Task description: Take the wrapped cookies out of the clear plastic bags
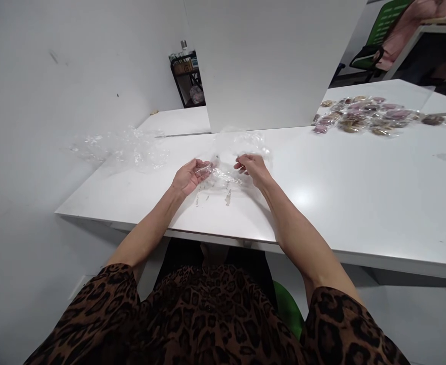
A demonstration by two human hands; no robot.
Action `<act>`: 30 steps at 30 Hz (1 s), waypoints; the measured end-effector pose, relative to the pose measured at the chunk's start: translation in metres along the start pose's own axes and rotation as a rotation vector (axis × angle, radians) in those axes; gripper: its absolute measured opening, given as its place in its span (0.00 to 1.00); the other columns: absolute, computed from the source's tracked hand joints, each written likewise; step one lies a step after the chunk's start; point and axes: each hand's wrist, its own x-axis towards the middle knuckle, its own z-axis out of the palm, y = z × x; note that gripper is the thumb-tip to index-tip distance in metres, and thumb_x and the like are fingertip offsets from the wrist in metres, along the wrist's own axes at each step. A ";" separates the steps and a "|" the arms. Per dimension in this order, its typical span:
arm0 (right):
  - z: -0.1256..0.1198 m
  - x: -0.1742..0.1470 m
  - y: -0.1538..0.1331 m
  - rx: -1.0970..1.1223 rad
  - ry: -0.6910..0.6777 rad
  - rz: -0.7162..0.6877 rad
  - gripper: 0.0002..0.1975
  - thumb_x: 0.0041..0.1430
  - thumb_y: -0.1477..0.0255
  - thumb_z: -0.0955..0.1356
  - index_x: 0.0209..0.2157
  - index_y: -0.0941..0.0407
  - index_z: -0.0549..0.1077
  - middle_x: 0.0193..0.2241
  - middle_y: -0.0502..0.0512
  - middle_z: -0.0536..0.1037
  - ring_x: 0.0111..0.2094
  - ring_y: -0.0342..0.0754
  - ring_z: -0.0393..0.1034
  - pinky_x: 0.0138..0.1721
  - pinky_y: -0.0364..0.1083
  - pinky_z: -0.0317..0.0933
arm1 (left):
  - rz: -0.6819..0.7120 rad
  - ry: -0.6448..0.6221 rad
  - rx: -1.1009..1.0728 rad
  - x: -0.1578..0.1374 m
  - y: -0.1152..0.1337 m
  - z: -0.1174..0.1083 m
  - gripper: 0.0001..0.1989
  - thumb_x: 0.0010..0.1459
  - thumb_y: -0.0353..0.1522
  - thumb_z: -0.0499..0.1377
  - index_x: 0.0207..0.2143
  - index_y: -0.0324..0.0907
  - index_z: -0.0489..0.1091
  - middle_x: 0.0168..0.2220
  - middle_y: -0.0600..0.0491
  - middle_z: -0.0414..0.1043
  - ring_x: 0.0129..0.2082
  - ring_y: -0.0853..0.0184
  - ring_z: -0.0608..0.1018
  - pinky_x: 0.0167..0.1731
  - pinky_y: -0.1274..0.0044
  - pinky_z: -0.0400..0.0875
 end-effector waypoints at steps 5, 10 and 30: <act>0.007 -0.002 0.003 -0.012 -0.146 -0.113 0.16 0.57 0.58 0.72 0.38 0.57 0.80 0.39 0.59 0.83 0.42 0.49 0.73 0.41 0.47 0.59 | 0.044 0.078 -0.022 0.000 0.003 0.007 0.19 0.74 0.36 0.53 0.28 0.40 0.67 0.30 0.53 0.79 0.25 0.73 0.78 0.31 0.79 0.71; 0.008 -0.004 0.006 -0.080 -0.333 -0.088 0.34 0.47 0.48 0.78 0.49 0.55 0.76 0.45 0.60 0.81 0.41 0.50 0.71 0.35 0.46 0.57 | 0.048 -0.021 -0.084 -0.007 0.011 0.021 0.21 0.75 0.34 0.50 0.25 0.41 0.63 0.26 0.55 0.75 0.25 0.73 0.77 0.30 0.80 0.69; 0.007 -0.015 -0.002 0.265 -0.513 0.106 0.19 0.48 0.77 0.78 0.43 0.55 0.75 0.36 0.55 0.79 0.34 0.45 0.72 0.34 0.46 0.68 | 0.195 -0.141 -0.103 -0.013 0.052 0.064 0.25 0.75 0.48 0.44 0.40 0.46 0.75 0.16 0.60 0.54 0.12 0.75 0.57 0.17 0.78 0.57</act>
